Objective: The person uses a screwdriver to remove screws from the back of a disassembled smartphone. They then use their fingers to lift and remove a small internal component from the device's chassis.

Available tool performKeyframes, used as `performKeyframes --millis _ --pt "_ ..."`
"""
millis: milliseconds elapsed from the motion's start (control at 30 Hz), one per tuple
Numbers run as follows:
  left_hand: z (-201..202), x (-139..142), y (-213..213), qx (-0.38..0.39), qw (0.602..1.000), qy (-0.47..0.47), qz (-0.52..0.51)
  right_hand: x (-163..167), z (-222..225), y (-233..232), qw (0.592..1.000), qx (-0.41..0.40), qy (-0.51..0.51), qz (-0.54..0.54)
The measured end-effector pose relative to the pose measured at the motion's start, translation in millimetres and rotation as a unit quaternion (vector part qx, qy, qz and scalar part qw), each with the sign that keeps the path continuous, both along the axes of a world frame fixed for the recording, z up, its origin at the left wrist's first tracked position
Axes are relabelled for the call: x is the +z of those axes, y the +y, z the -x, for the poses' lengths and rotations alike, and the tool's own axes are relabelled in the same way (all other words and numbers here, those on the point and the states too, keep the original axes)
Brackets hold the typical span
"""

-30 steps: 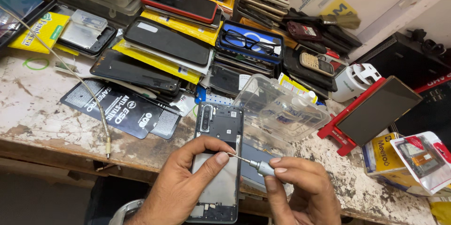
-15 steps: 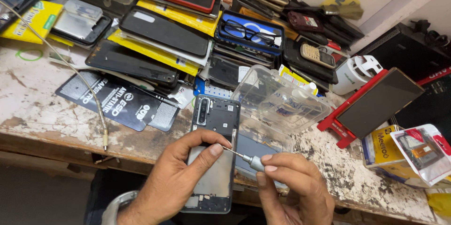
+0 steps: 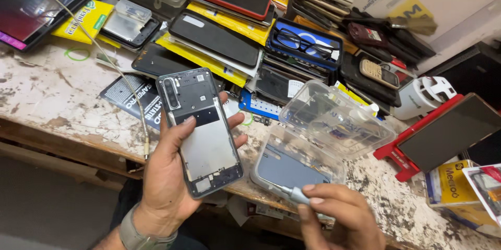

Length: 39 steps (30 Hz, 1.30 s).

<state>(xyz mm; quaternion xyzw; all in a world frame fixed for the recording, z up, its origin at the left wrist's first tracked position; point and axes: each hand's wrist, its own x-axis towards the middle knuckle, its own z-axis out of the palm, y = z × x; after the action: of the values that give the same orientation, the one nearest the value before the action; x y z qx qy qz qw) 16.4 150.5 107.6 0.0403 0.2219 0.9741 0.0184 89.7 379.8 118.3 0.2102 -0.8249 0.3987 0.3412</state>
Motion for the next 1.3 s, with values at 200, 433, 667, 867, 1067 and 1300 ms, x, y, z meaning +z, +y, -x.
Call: performKeyframes --millis 200,433,667,867,1067,1300 --pt "-13.0 7.0 3.6 0.008 0.999 0.033 0.04 9.4 0.6 -23.2 0.997 -0.022 0.009 -0.068" --pt "-19.8 6.2 6.6 0.001 0.997 0.061 0.049 8.6 1.6 -31.6 0.998 -0.009 0.012 -0.06" --pt "-25.1 5.7 10.3 0.005 0.995 0.063 0.076 14.5 1.2 -30.0 0.995 0.019 0.004 -0.102" --pt "-27.6 4.0 14.8 0.009 0.995 0.058 0.087 38.1 5.3 -16.0 0.973 0.061 -0.064 -0.213" --pt "-27.0 5.9 16.9 0.027 0.994 0.05 0.092 44.4 4.9 -12.1 0.953 0.034 -0.193 -0.231" --pt "-28.2 6.1 21.1 0.043 0.993 0.066 0.09 57.1 2.3 -17.1 0.961 0.106 -0.185 -0.178"
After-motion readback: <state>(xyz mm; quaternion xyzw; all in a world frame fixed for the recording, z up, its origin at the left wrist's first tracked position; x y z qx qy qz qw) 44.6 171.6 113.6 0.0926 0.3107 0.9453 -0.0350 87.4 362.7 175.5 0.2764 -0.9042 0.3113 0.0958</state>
